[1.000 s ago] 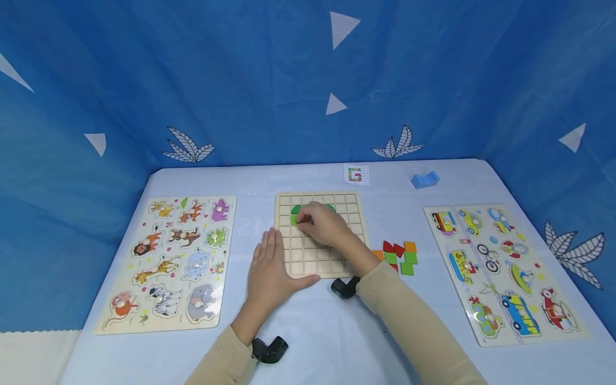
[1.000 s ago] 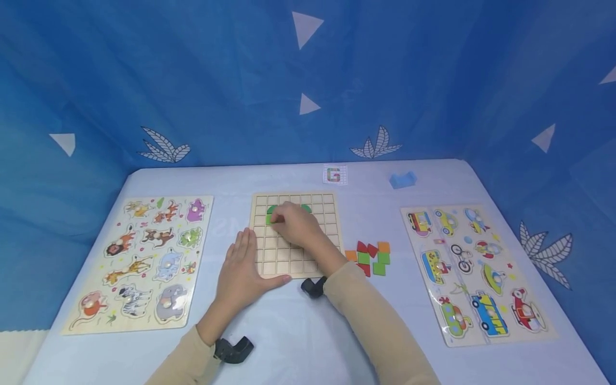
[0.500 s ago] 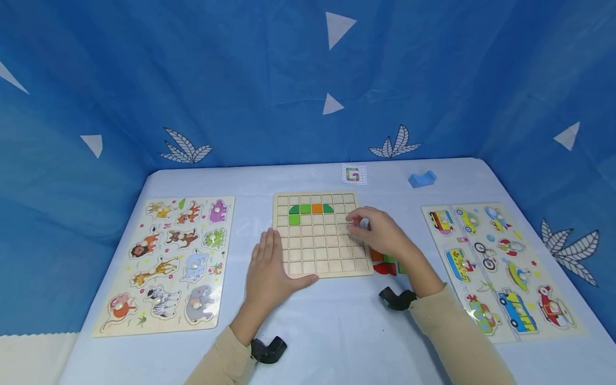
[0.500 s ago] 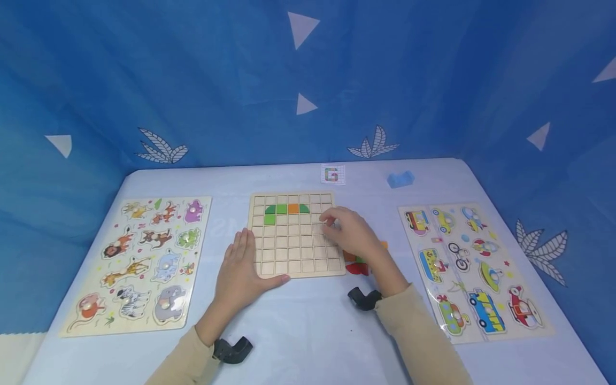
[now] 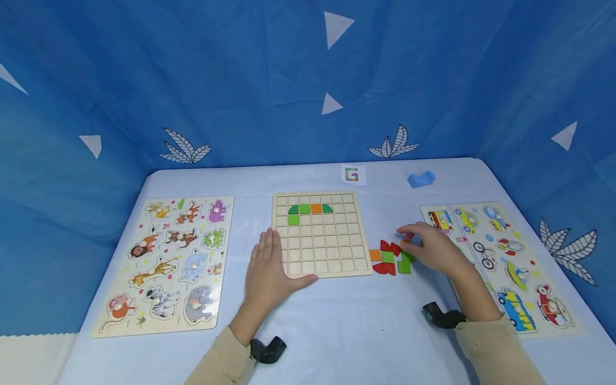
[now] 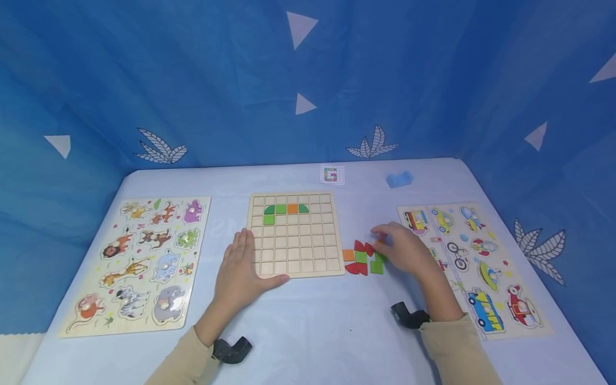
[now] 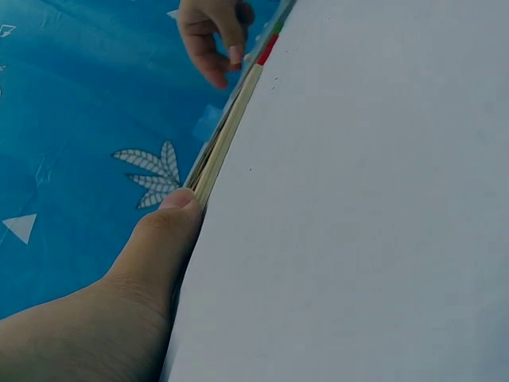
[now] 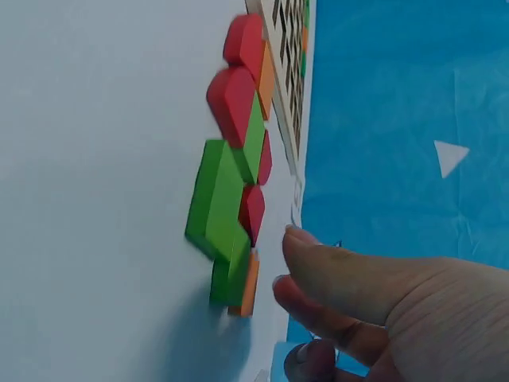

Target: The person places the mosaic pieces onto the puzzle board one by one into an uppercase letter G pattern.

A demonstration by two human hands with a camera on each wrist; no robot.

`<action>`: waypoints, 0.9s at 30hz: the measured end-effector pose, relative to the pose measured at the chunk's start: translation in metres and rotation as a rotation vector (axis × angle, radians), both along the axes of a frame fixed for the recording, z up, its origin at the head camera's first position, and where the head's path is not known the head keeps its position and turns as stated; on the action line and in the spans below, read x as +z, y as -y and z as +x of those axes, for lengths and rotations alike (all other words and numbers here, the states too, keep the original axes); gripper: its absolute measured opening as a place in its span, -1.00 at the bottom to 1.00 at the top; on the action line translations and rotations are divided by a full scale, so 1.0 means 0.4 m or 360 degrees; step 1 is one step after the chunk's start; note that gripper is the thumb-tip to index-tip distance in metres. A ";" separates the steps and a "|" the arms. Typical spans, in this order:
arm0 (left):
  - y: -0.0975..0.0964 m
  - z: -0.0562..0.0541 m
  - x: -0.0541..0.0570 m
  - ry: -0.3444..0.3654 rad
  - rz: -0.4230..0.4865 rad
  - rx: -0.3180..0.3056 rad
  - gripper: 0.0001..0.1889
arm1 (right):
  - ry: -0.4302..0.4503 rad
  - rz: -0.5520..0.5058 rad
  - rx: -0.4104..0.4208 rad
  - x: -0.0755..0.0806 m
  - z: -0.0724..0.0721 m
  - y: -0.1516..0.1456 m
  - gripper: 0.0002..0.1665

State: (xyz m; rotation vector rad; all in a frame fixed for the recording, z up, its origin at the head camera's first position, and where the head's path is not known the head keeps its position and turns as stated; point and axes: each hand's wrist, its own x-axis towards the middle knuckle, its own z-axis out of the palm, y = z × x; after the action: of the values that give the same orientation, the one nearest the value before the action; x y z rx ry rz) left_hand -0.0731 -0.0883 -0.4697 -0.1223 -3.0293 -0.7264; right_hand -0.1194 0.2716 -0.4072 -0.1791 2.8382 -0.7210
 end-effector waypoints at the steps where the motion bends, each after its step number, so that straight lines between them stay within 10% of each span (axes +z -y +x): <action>1: 0.000 0.000 0.000 0.0000 -0.0002 0.0001 0.52 | 0.0005 0.0006 0.0008 0.000 0.004 -0.007 -0.56; 27: 0.001 -0.001 -0.005 0.0012 -0.0007 0.0004 0.52 | 0.0074 -0.0056 -0.0019 -0.019 0.004 -0.038 -0.80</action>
State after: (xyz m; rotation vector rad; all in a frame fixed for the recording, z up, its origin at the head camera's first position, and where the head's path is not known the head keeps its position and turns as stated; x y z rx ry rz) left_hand -0.0734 -0.0886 -0.4715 -0.1160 -3.0377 -0.7215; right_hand -0.1178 0.2866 -0.4146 -0.1488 2.7863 -0.7676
